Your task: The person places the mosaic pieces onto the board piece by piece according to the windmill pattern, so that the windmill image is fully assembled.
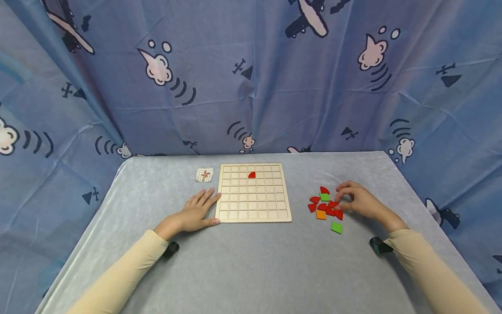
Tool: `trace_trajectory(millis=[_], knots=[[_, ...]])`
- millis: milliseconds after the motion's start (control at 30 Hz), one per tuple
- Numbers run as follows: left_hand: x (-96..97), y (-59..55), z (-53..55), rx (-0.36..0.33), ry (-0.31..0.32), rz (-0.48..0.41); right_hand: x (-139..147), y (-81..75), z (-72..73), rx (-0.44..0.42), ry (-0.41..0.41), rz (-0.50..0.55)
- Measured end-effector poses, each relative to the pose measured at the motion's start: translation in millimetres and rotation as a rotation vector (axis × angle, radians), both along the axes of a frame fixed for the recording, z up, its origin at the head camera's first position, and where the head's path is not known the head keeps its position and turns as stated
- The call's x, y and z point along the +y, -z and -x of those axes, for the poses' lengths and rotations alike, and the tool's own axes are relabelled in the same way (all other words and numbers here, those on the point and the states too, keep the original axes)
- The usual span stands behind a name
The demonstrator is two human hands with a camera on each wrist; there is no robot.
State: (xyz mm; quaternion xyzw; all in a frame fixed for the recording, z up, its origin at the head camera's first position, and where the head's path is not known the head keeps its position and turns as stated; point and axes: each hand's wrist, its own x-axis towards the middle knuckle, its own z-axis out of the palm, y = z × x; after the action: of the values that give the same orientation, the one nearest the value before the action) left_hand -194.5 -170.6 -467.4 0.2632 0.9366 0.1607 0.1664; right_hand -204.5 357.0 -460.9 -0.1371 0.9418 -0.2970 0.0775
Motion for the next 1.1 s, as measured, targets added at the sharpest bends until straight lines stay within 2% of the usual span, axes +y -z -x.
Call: trace_trajectory(millis=[167, 367, 567, 900, 1100], knots=[[-0.3, -0.1, 0.1, 0.011, 0.002, 0.001, 1.6, 1.3, 0.9, -0.010, 0.002, 0.004], [-0.3, -1.1, 0.0, 0.012, 0.004, 0.000, 5.7, -0.1, 2.2, -0.052, -0.052, 0.077], [0.7, -1.4, 0.2, 0.006, 0.002, 0.002, 6.7, -2.9, 4.7, -0.056, -0.087, 0.076], [1.8, -3.5, -0.2, -0.005, -0.001, 0.009, 7.8, -0.1, 6.2, -0.051, -0.044, 0.043], [1.1, -2.1, -0.7, -0.001, 0.003, -0.001, 6.7, 2.6, 5.4, -0.002, -0.018, 0.034]])
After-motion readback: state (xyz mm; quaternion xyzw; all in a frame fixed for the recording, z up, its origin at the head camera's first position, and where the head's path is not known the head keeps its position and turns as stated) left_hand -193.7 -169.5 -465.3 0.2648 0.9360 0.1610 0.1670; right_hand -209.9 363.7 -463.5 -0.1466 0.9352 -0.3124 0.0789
